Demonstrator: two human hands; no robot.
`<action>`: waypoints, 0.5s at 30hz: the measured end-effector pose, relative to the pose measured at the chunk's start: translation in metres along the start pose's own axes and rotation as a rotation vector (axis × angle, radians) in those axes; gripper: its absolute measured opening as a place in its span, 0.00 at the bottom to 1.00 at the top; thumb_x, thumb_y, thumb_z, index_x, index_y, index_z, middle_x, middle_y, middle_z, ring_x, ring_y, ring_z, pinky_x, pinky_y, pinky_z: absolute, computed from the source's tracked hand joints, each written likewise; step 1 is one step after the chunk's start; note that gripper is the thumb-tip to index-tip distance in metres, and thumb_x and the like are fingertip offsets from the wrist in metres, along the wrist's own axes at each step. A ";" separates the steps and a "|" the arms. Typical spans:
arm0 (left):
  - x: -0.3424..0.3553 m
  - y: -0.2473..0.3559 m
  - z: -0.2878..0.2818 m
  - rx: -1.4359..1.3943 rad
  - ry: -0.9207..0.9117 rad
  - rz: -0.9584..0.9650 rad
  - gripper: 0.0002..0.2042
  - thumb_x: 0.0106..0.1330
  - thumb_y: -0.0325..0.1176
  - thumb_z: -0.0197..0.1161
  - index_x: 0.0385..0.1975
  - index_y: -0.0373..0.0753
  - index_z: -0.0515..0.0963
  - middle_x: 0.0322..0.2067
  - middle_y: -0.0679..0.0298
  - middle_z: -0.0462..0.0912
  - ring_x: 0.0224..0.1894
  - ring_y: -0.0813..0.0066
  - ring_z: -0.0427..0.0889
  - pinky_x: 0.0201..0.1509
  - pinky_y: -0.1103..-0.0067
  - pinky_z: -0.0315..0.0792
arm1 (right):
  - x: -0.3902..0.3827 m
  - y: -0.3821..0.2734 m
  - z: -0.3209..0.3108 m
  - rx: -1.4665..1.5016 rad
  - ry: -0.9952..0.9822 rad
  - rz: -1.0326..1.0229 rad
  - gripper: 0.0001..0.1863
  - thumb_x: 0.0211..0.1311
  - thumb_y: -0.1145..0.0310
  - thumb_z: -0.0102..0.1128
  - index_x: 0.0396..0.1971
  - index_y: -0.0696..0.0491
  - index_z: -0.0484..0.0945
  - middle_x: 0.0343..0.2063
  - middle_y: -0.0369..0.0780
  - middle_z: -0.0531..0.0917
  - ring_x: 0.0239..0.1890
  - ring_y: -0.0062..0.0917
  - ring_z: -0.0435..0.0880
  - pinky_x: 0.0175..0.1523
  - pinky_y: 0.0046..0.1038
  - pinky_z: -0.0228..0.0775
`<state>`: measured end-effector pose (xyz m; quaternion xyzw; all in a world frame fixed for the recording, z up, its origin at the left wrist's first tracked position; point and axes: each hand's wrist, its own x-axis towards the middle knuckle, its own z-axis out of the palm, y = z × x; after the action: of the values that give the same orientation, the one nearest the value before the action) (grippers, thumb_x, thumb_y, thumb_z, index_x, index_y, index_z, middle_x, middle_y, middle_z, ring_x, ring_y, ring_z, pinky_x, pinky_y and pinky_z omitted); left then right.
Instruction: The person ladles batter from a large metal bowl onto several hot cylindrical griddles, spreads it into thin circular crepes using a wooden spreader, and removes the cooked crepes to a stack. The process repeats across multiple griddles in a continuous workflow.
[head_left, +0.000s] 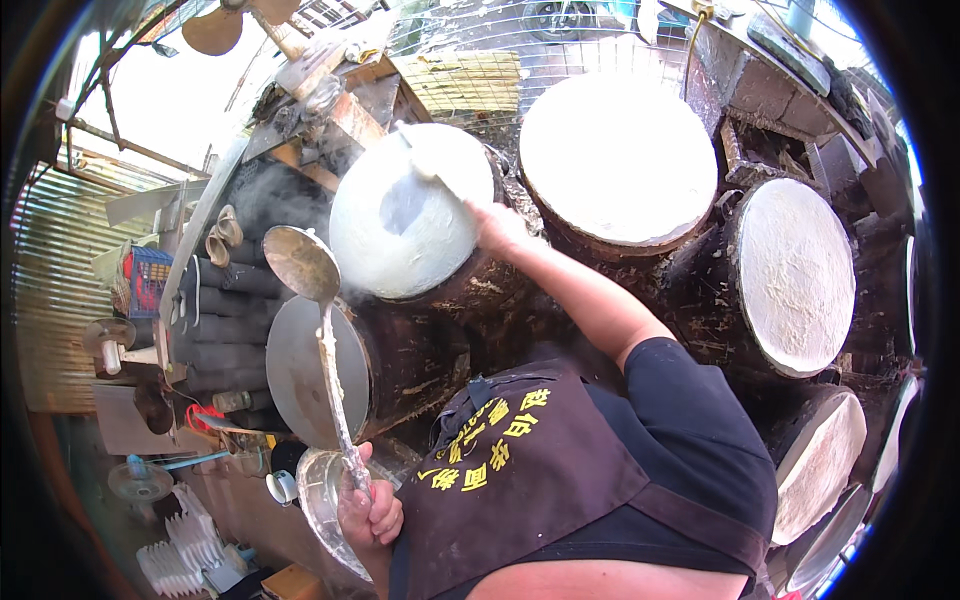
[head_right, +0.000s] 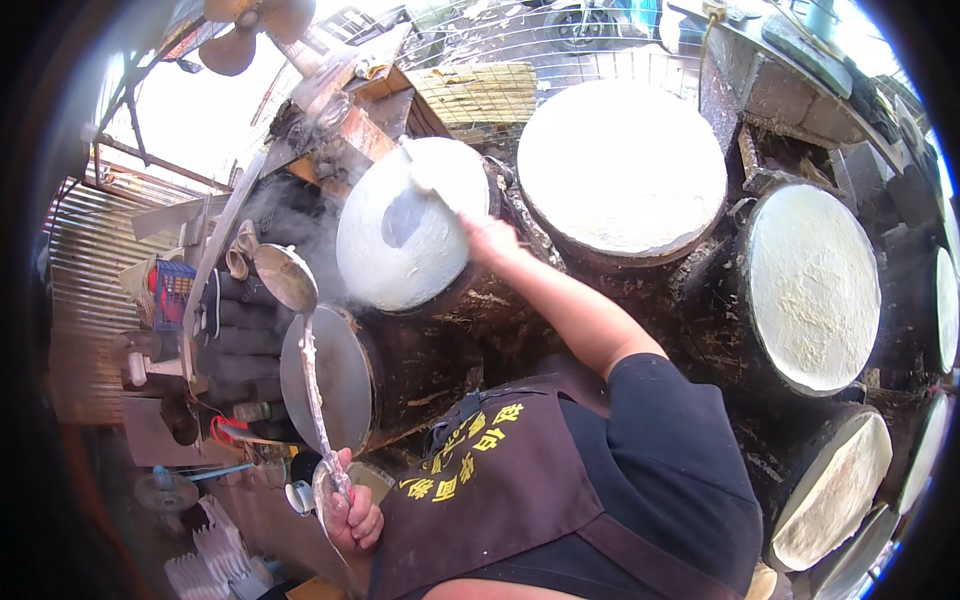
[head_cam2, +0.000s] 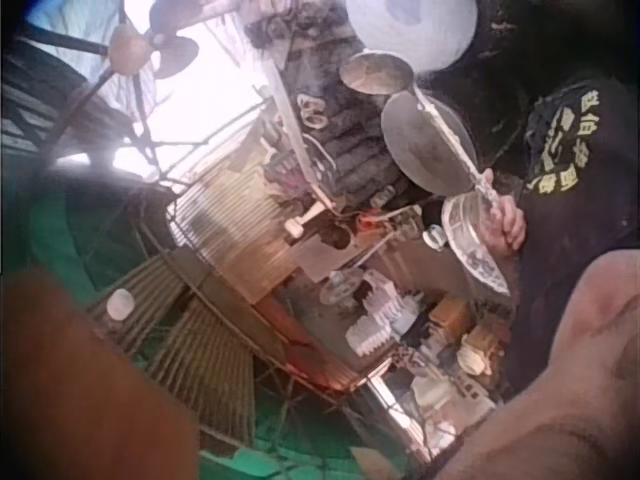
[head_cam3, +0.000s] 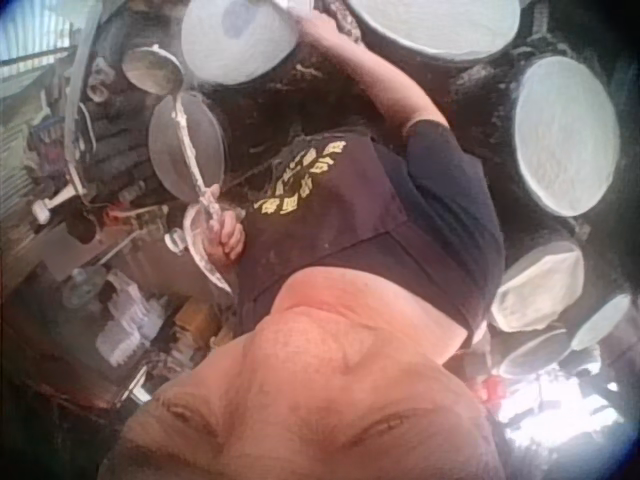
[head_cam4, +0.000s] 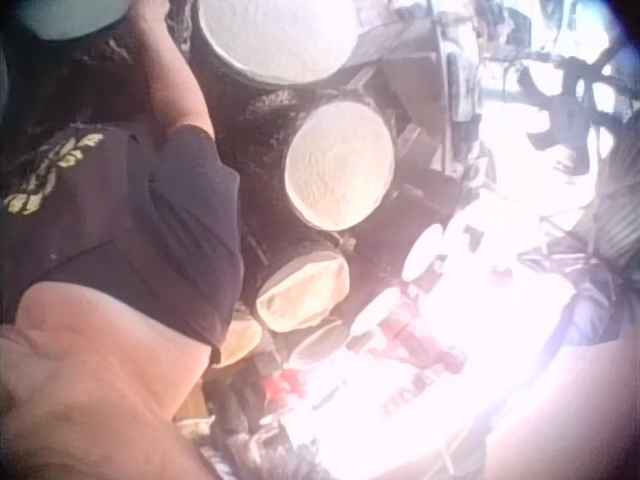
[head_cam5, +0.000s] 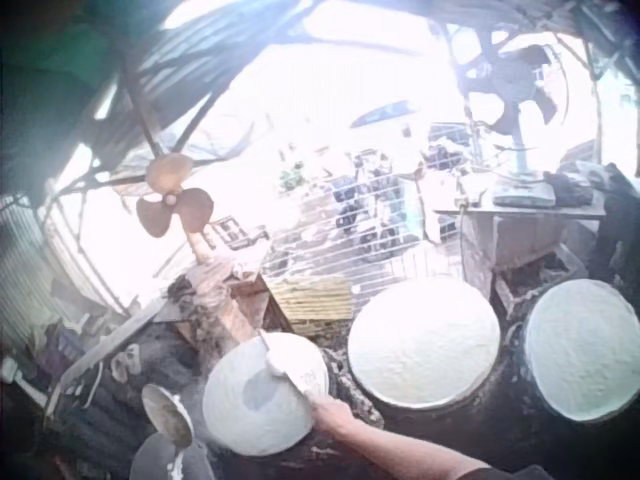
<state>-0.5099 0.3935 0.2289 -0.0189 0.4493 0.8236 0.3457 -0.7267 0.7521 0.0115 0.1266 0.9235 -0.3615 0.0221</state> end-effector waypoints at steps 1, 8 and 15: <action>0.002 0.001 0.002 0.010 -0.017 0.005 0.29 0.72 0.38 0.51 0.69 0.45 0.48 0.16 0.70 0.60 0.11 0.87 0.56 0.09 0.88 0.57 | 0.002 0.000 0.016 -0.007 0.140 -0.100 0.31 0.59 0.78 0.47 0.63 0.37 0.64 0.45 0.49 0.81 0.42 0.38 0.83 0.47 0.35 0.78; -0.006 -0.004 -0.001 0.037 0.034 0.035 0.30 0.73 0.43 0.48 0.70 0.47 0.43 0.17 0.72 0.58 0.10 0.87 0.55 0.08 0.89 0.58 | -0.004 0.024 -0.019 0.110 0.131 0.055 0.29 0.56 0.78 0.46 0.59 0.40 0.69 0.44 0.47 0.81 0.41 0.37 0.83 0.45 0.35 0.77; -0.001 -0.007 0.009 0.004 0.059 0.062 0.29 0.74 0.42 0.46 0.70 0.46 0.44 0.17 0.71 0.59 0.11 0.88 0.55 0.09 0.89 0.58 | -0.016 0.012 0.032 0.004 0.203 -0.293 0.31 0.52 0.78 0.51 0.59 0.41 0.69 0.46 0.47 0.81 0.42 0.40 0.83 0.48 0.38 0.77</action>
<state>-0.5024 0.4019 0.2295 -0.0284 0.4614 0.8320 0.3068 -0.7103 0.7358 -0.0176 0.0265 0.9287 -0.3482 -0.1246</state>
